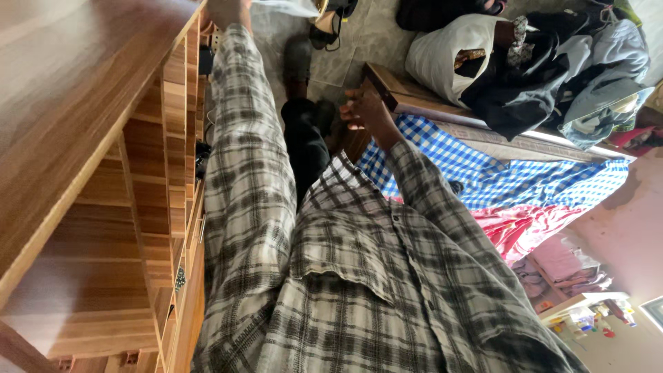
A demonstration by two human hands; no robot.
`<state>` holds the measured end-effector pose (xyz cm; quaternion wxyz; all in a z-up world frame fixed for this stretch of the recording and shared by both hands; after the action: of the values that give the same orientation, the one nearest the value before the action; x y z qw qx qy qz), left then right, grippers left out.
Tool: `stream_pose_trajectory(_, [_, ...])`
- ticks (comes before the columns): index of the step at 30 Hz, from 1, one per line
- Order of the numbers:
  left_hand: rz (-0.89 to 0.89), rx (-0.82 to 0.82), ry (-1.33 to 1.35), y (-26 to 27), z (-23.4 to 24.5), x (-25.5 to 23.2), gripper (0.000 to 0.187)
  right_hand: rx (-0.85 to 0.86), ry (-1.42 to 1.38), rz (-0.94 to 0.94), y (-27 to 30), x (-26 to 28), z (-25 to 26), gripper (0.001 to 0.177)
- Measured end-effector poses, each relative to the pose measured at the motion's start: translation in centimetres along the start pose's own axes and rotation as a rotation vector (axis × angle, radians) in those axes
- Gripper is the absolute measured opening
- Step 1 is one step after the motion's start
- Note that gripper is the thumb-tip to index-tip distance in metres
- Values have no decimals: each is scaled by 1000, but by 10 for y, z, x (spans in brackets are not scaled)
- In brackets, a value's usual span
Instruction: The person picks up various shoes and slippers from the floor and places them into a wooden shoe rack. The person handles multiple pairs of footwear, including sandals and slides, and arranges them on the shelves.
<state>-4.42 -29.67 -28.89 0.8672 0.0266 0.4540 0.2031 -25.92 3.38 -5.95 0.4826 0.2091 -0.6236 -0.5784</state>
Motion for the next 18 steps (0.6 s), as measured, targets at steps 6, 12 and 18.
stream_pose_trajectory(6, [331,142,565,-3,17,8,46,35,-30,79,25,32,-3,46])
stream_pose_trajectory(12, [510,589,821,74,61,-49,74,254,-472,67,55,59,0,61])
stream_pose_trajectory(18, [674,922,1716,179,113,-208,92,560,-931,290,115,122,6,100])
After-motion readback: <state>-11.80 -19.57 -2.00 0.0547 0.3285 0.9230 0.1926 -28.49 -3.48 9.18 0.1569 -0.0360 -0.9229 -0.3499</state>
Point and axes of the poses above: each hand's wrist, its own y-axis away from the middle knuckle, its own z-axis out of the back of the hand, x = y × z, the point moved 8 cm from there along -y, towards the middle knuckle, and after that the axes turned 14 degrees about -x, right-handed, at the moved point
